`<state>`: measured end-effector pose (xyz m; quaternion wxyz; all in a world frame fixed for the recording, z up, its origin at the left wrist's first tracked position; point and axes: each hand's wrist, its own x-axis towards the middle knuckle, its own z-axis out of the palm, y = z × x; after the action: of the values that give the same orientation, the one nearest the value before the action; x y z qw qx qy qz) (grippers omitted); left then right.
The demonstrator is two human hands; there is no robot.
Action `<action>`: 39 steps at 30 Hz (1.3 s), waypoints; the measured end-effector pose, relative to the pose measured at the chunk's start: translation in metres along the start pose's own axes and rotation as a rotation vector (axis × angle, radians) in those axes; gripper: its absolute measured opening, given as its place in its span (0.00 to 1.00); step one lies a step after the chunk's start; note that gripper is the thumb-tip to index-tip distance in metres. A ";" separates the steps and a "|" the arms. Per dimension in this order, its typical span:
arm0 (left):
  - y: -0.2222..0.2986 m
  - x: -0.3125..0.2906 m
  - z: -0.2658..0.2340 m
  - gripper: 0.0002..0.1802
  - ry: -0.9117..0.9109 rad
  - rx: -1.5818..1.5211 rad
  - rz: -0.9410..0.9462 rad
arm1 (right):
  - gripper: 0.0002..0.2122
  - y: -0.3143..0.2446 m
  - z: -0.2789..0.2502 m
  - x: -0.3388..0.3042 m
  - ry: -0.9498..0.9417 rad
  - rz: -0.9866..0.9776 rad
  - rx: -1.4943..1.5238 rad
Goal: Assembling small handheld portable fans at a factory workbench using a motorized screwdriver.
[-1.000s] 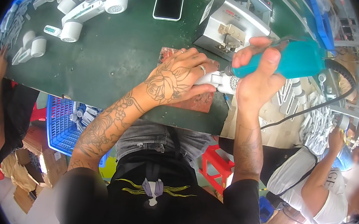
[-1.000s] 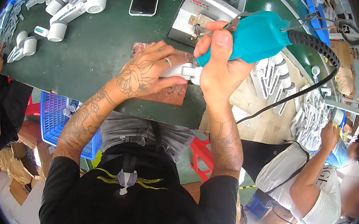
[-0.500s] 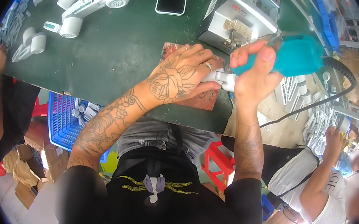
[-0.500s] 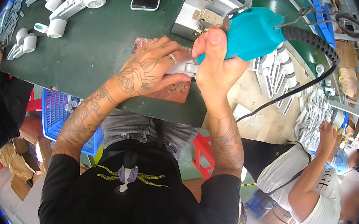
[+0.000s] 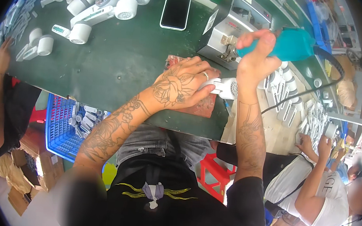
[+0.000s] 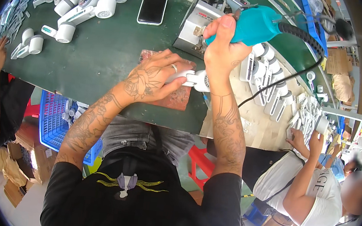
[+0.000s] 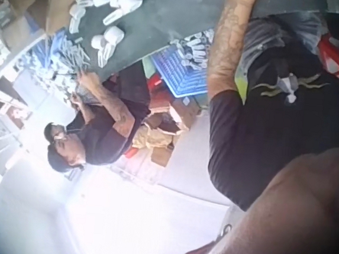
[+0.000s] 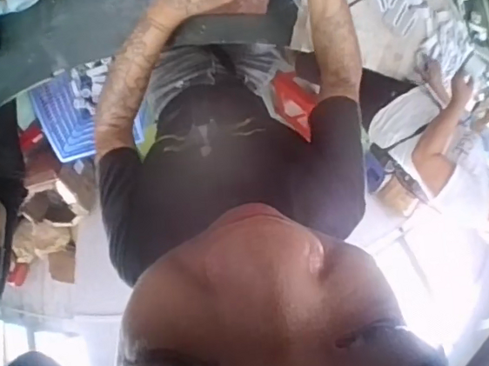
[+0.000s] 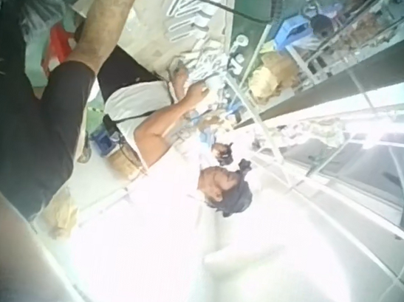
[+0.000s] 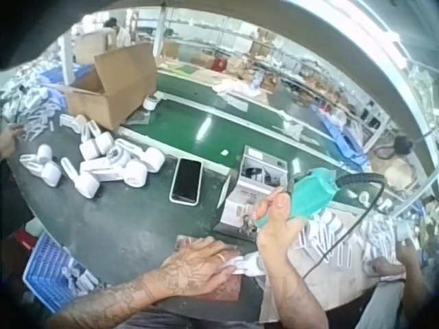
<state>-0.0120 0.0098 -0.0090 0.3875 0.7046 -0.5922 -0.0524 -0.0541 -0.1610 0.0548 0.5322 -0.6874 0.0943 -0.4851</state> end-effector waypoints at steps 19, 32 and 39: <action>0.001 0.003 -0.002 0.21 -0.026 -0.052 -0.028 | 0.31 -0.039 -0.035 -0.061 0.024 0.248 0.105; 0.001 0.009 -0.003 0.20 -0.001 0.010 0.001 | 0.24 -0.030 -0.030 -0.065 -0.047 0.212 0.111; 0.013 -0.006 -0.008 0.20 0.057 0.123 0.327 | 0.30 -0.042 -0.074 -0.095 -0.064 0.437 0.477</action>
<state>-0.0199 0.0189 0.0023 0.3635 0.6227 -0.6896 0.0675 -0.1761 -0.1298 0.0322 0.7726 -0.5217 0.1064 -0.3458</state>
